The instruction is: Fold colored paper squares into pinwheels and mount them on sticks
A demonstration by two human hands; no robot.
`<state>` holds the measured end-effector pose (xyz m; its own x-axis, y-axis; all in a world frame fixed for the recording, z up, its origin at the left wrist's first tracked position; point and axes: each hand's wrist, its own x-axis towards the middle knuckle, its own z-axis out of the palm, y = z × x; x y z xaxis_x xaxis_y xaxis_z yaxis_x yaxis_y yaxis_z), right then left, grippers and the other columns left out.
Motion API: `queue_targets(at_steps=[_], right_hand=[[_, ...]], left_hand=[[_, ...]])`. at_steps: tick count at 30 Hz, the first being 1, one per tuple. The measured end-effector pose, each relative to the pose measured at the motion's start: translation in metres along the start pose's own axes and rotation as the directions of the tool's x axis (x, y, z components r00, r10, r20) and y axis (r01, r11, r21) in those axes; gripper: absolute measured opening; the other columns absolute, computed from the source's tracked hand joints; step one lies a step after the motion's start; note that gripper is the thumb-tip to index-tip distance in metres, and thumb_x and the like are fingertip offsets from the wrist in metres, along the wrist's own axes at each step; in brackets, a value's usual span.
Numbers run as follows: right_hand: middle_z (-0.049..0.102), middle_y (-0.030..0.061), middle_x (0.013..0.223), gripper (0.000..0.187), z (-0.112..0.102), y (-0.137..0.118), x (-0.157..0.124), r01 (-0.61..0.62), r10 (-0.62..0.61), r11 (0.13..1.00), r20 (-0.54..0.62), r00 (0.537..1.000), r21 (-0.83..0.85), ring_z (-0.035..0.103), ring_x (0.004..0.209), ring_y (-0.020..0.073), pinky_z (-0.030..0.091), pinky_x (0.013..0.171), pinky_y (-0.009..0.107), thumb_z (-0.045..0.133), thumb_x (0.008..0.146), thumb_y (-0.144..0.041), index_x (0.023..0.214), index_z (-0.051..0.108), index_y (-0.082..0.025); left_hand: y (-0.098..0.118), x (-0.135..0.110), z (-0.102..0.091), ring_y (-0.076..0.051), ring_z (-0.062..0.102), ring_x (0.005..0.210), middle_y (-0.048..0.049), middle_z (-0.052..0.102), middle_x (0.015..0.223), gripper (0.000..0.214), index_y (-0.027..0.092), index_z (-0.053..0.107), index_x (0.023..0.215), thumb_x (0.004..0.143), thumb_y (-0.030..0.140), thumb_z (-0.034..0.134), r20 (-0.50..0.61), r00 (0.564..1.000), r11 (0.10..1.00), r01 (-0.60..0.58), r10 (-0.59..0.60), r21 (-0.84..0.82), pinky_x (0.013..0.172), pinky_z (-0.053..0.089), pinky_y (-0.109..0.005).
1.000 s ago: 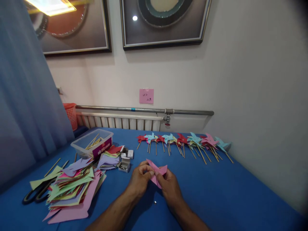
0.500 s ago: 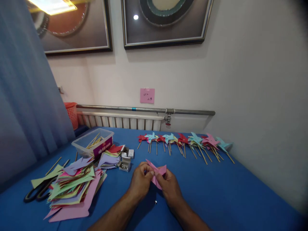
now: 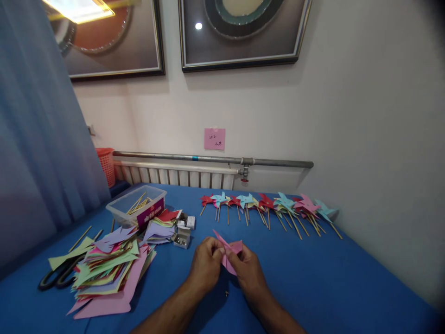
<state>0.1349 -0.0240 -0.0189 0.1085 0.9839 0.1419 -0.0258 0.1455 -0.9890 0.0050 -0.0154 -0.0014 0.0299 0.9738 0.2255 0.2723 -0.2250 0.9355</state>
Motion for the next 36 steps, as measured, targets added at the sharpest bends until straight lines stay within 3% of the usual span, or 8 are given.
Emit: queue_targets(at_steps=[18,22,27,31,36], right_hand=[[0.074,0.0074,0.077,0.047,-0.002,0.002,0.005,-0.027,0.026,0.999,0.010,1.000,0.024,0.066,0.072,0.0234,0.052,0.068,0.032,0.079,0.069,-0.057,0.085,0.071,-0.014],[0.074,0.0070,0.077,0.045,-0.004,0.006,0.006,-0.023,0.023,1.000,-0.008,1.000,-0.018,0.065,0.070,0.0233,0.051,0.066,0.031,0.078,0.069,-0.056,0.085,0.071,-0.014],[0.072,0.0053,0.076,0.043,-0.004,0.013,0.010,-0.033,0.033,0.999,0.016,0.999,0.016,0.064,0.068,0.0217,0.049,0.064,0.030,0.076,0.069,-0.054,0.087,0.069,-0.016],[0.069,0.0021,0.068,0.040,-0.003,0.019,0.013,-0.066,0.064,0.996,0.037,0.997,0.052,0.059,0.060,0.0180,0.046,0.058,0.028,0.077,0.065,-0.052,0.082,0.068,-0.017],[0.068,0.0010,0.068,0.038,-0.004,0.020,0.013,-0.091,0.086,0.994,0.072,0.994,0.064,0.058,0.060,0.0167,0.044,0.057,0.027,0.077,0.064,-0.048,0.081,0.067,-0.016]], left_hand=[[-0.002,0.001,0.002,-0.011,0.047,0.060,0.0047,0.053,0.061,0.006,0.019,0.058,0.068,0.074,0.018,0.058,-0.038,0.999,0.992,0.021,-0.026,-0.125,0.061,0.036,-0.024],[-0.005,0.004,0.002,-0.012,0.053,0.063,0.0031,0.060,0.068,0.009,0.017,0.061,0.077,0.069,0.020,0.064,-0.051,0.997,0.965,0.038,-0.053,-0.261,0.061,0.039,-0.023],[-0.006,0.010,0.000,-0.009,0.049,0.050,0.0050,0.060,0.059,0.039,0.015,0.064,0.092,0.060,0.030,0.080,0.079,0.980,0.847,0.196,-0.181,-0.494,0.052,0.034,-0.020],[-0.009,0.014,-0.003,-0.008,0.050,0.049,0.0025,0.064,0.060,0.035,0.015,0.064,0.080,0.053,0.026,0.082,0.182,0.965,0.817,0.256,-0.187,-0.517,0.052,0.035,-0.020],[-0.010,0.015,-0.005,-0.009,0.051,0.053,0.0039,0.062,0.061,0.030,0.015,0.064,0.076,0.052,0.022,0.081,0.176,0.970,0.858,0.232,-0.168,-0.458,0.054,0.037,-0.020]])
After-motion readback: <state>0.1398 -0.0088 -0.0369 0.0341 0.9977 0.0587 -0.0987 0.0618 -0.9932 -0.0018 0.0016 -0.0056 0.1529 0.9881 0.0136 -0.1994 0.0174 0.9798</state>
